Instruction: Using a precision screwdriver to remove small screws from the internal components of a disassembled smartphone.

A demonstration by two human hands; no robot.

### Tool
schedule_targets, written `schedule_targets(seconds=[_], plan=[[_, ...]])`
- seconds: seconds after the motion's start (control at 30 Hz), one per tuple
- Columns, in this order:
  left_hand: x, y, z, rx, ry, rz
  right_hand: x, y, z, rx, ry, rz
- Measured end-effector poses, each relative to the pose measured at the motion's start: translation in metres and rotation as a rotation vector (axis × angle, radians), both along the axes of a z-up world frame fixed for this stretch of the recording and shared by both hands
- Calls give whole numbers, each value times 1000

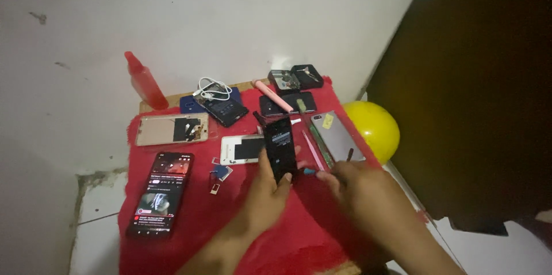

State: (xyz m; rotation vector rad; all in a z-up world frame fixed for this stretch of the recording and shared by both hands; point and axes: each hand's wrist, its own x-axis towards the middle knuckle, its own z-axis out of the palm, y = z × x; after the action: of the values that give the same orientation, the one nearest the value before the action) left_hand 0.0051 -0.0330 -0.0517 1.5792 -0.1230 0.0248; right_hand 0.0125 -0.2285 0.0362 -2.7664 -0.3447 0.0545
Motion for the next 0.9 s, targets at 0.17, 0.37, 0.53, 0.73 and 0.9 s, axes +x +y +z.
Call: schedule_targets(seconds=[0.17, 0.37, 0.53, 0.73, 0.9], plan=[[1, 0, -2, -104, 58, 14, -5, 2, 5, 48, 65, 17], [5, 0, -19, -129, -33, -2, -9, 1, -15, -26, -8, 79], [3, 0, -14, 8, -47, 42, -10, 4, -13, 199, 12, 98], [2, 1, 2, -62, 97, 21, -8, 5, -8, 185, -195, 197], [2, 3, -3, -136, 63, 20, -4, 1, 7, 227, -19, 100]])
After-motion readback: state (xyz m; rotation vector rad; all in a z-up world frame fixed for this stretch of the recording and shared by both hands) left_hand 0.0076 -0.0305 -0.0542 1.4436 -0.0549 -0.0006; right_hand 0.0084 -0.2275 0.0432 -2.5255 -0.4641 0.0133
